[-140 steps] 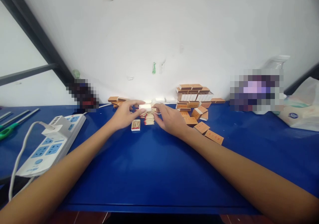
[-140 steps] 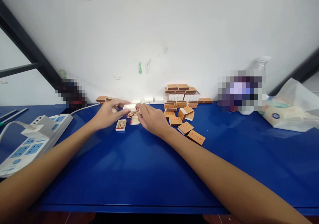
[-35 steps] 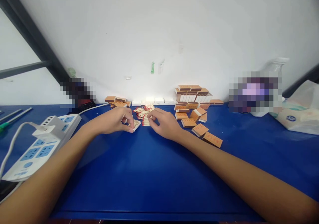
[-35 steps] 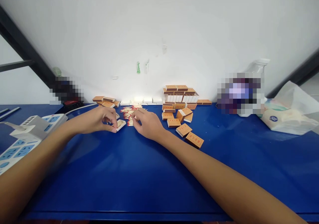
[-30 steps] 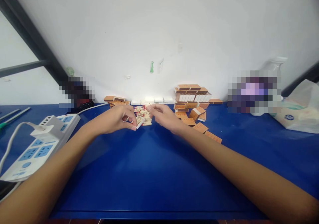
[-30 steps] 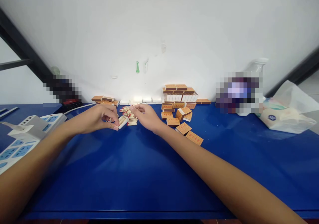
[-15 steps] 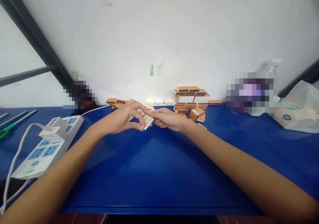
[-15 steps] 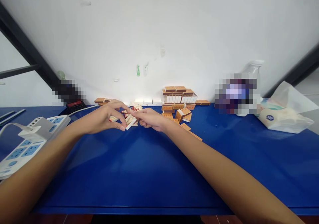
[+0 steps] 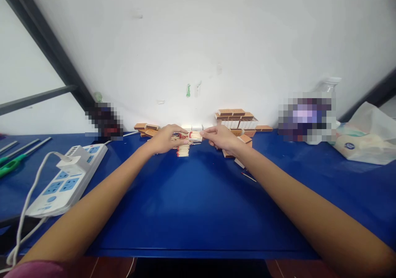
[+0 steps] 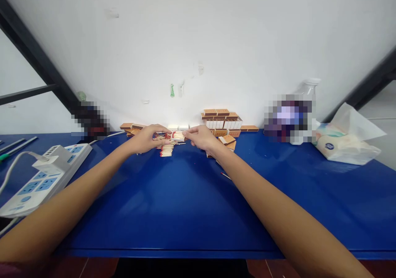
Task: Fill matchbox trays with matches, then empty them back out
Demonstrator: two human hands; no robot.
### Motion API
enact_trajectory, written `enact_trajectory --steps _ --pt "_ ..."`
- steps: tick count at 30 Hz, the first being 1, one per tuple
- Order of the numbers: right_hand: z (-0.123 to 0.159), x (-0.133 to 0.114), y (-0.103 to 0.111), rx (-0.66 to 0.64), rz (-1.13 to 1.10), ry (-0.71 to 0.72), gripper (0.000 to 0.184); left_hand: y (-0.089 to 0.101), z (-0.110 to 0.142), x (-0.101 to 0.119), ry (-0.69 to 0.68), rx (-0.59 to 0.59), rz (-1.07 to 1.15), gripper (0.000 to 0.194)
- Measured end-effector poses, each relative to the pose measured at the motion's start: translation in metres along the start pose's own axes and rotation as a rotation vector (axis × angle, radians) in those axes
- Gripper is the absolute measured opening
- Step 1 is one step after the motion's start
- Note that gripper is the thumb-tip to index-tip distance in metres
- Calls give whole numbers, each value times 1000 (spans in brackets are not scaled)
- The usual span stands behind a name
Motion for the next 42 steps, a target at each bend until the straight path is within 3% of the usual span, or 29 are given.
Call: enact_trajectory --steps 4,8,15,21,29,35,42 --pt "-2 1 -4 57 149 72 25 -8 -15 -8 62 -14 13 38" --pt "-4 6 -10 42 216 108 17 -12 -23 -10 44 -69 46 32" --pt "-4 13 -11 44 302 171 13 -22 -28 -15 5 -42 65 26" --pt "-5 14 -9 83 375 259 8 -15 -28 -14 -57 -64 99 18" --pt "-6 18 -9 132 557 427 10 -7 -26 -12 -41 -97 121 18" --pt "-1 13 -8 131 612 454 11 -7 -24 -13 -11 -138 112 27" --pt "9 1 -10 165 745 505 10 -8 -26 -12 -67 -182 109 22"
Point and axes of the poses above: each hand's wrist, its own z-axis away from the middle knuckle, its own y-axis out of the back of the hand, x = y × z, the point moved 1 cm from there along -z, towards the middle knuckle, and after that the axes turned 2 degrees about z, right-handed, at the moved point
